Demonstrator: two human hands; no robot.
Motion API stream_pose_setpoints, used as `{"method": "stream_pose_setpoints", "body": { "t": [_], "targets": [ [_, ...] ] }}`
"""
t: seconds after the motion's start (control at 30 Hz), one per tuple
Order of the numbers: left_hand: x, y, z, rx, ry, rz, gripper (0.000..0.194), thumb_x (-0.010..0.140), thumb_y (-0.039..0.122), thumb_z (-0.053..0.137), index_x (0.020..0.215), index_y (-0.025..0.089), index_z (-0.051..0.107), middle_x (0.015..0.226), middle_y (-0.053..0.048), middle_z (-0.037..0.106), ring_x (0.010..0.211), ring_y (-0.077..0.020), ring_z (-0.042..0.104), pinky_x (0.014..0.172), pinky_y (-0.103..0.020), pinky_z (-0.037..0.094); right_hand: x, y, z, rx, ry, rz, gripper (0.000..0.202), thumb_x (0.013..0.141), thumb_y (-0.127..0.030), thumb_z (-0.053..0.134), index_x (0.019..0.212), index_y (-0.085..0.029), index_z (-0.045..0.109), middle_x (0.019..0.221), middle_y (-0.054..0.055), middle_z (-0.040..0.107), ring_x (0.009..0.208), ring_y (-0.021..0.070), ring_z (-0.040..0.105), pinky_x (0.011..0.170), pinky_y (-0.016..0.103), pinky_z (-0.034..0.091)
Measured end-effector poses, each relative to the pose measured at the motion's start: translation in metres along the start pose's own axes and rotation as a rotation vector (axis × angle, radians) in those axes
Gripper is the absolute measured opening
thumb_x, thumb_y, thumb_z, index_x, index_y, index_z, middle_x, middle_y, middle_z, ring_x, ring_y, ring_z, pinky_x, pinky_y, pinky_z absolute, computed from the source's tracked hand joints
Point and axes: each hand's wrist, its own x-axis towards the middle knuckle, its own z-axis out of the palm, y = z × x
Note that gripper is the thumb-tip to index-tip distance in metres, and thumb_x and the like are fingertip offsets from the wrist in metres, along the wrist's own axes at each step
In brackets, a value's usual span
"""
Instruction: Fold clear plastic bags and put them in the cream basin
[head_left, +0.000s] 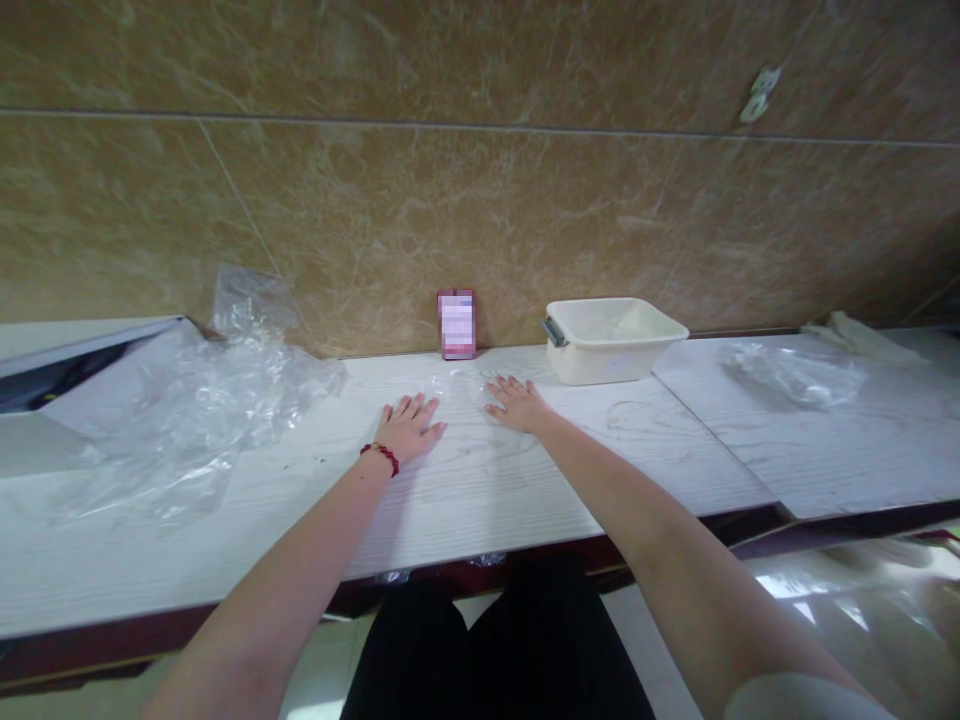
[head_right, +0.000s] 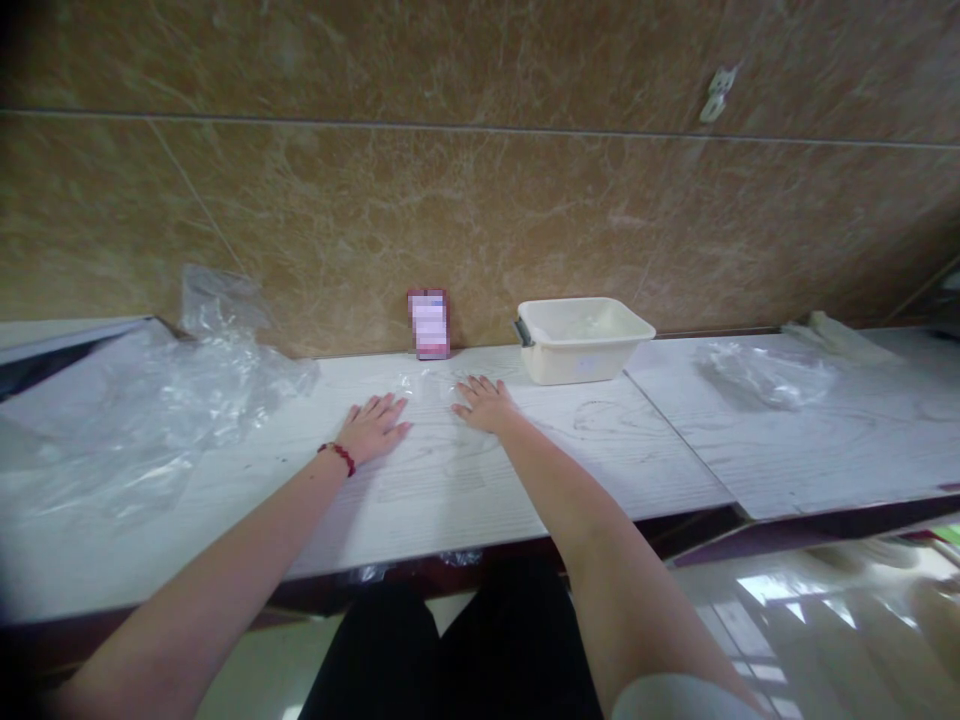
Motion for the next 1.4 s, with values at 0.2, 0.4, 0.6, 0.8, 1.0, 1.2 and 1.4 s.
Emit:
{"method": "stream_pose_setpoints", "body": {
  "t": [0.2, 0.4, 0.6, 0.8, 1.0, 1.2, 1.4],
  "targets": [
    [0.019, -0.003, -0.005, 0.057, 0.122, -0.062, 0.062, 0.082, 0.047, 0.014, 0.129, 0.009, 0.027, 0.135, -0.015, 0.025, 0.126, -0.0274, 0.015, 0.099, -0.049, 0.01, -0.001, 0.0, 0.0, -0.007, 0.012, 0.016, 0.062, 0.08, -0.058, 0.015, 0.133, -0.027, 0.017, 0.14, 0.002, 0.012, 0.127, 0.0224, 0.01, 0.099, 0.046, 0.007],
    [0.046, 0.045, -0.003, -0.007, 0.026, 0.45, 0.051, 0.085, 0.038, 0.018, 0.13, 0.015, 0.024, 0.136, -0.008, 0.028, 0.126, -0.019, 0.019, 0.101, -0.039, 0.012, -0.001, -0.001, 0.004, -0.025, 0.051, 0.014, 0.061, 0.08, -0.057, 0.015, 0.133, -0.027, 0.017, 0.14, 0.002, 0.012, 0.126, 0.0223, 0.011, 0.099, 0.046, 0.007],
    [0.072, 0.041, -0.005, -0.031, -0.064, 0.5, 0.06, 0.081, 0.052, 0.02, 0.132, 0.021, 0.019, 0.138, -0.006, 0.021, 0.126, -0.0216, 0.016, 0.1, -0.042, 0.012, -0.003, -0.003, 0.003, -0.048, 0.076, 0.024, 0.06, 0.08, -0.056, 0.016, 0.132, -0.026, 0.019, 0.139, 0.002, 0.015, 0.126, 0.0222, 0.012, 0.099, 0.045, 0.007],
    [0.085, 0.014, -0.008, -0.017, -0.059, 0.296, 0.06, 0.08, 0.054, 0.017, 0.131, 0.023, 0.022, 0.139, -0.006, 0.018, 0.126, -0.0233, 0.015, 0.099, -0.044, 0.012, -0.001, -0.001, 0.006, -0.037, 0.096, 0.022, 0.061, 0.079, -0.058, 0.015, 0.131, -0.028, 0.022, 0.139, 0.002, 0.017, 0.126, 0.0222, 0.013, 0.099, 0.046, 0.009],
    [0.065, 0.002, -0.016, -0.087, 0.066, 0.119, 0.056, 0.084, 0.044, 0.015, 0.132, 0.015, 0.018, 0.138, -0.01, 0.02, 0.127, -0.0224, 0.013, 0.1, -0.044, 0.015, -0.004, -0.001, 0.005, -0.023, 0.114, 0.012, 0.06, 0.079, -0.058, 0.015, 0.131, -0.028, 0.023, 0.139, 0.001, 0.017, 0.126, 0.0222, 0.013, 0.099, 0.045, 0.009],
    [0.0, 0.015, -0.016, -0.093, -0.032, 0.344, 0.066, 0.081, 0.053, 0.017, 0.133, 0.014, 0.012, 0.138, -0.012, 0.017, 0.127, -0.0229, 0.011, 0.101, -0.043, 0.012, -0.004, -0.003, 0.002, -0.018, 0.081, 0.019, 0.06, 0.08, -0.057, 0.016, 0.131, -0.027, 0.022, 0.139, 0.002, 0.016, 0.126, 0.0221, 0.012, 0.099, 0.046, 0.009],
    [-0.049, 0.018, -0.013, 0.004, 0.006, 0.474, 0.069, 0.077, 0.058, 0.024, 0.134, 0.021, 0.011, 0.14, -0.01, 0.013, 0.127, -0.0258, 0.006, 0.1, -0.047, 0.006, -0.002, -0.002, 0.002, -0.002, 0.056, 0.049, 0.061, 0.078, -0.06, 0.017, 0.132, -0.029, 0.02, 0.14, 0.002, 0.013, 0.126, 0.024, 0.01, 0.097, 0.05, 0.006]
  ]
}}
